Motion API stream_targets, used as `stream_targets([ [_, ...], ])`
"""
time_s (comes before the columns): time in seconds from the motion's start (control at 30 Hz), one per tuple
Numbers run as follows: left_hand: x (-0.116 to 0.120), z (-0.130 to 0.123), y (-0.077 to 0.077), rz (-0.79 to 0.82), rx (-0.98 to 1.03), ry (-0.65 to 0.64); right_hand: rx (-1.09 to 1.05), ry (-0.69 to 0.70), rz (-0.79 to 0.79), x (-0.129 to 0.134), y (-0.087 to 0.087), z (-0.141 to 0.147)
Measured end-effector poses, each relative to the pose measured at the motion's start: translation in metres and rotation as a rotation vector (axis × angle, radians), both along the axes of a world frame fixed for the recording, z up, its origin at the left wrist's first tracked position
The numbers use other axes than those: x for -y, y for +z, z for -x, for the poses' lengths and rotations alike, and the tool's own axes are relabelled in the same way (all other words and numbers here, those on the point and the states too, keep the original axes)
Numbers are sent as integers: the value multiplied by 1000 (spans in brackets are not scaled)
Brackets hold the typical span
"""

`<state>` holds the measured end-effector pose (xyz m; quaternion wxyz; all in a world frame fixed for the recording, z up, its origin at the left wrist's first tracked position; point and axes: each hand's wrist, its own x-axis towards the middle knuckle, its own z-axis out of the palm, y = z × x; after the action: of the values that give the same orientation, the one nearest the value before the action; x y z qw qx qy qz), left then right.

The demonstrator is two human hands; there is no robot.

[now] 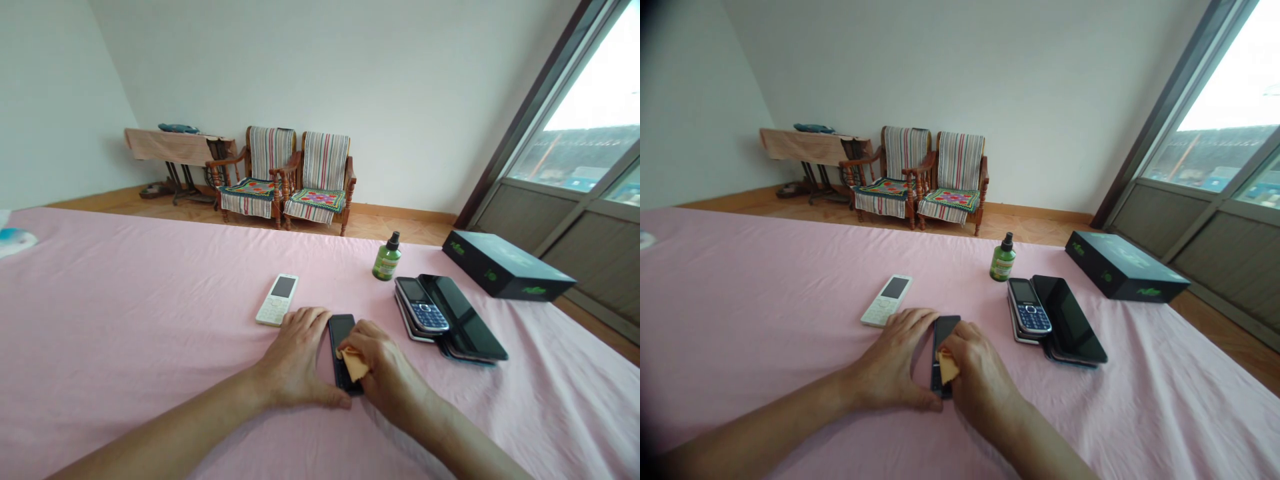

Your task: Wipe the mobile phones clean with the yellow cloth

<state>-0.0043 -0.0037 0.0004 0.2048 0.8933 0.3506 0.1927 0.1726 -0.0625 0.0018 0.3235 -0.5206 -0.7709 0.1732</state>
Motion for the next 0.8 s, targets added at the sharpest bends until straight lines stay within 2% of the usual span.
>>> stream_targets([
  [0.17,0,0,-2,-1,-15,7,51,-94,57,2,2,-8],
  [0.37,1,0,1,-2,-20,10,-16,24,-7,0,2,2],
  [0.57,-1,0,0,2,-12,1,50,-82,42,1,2,-6],
  [0.7,-1,0,1,3,-11,2,-17,22,-21,3,2,4],
  [0.8,0,0,2,2,-14,0,-18,48,-2,2,2,5],
])
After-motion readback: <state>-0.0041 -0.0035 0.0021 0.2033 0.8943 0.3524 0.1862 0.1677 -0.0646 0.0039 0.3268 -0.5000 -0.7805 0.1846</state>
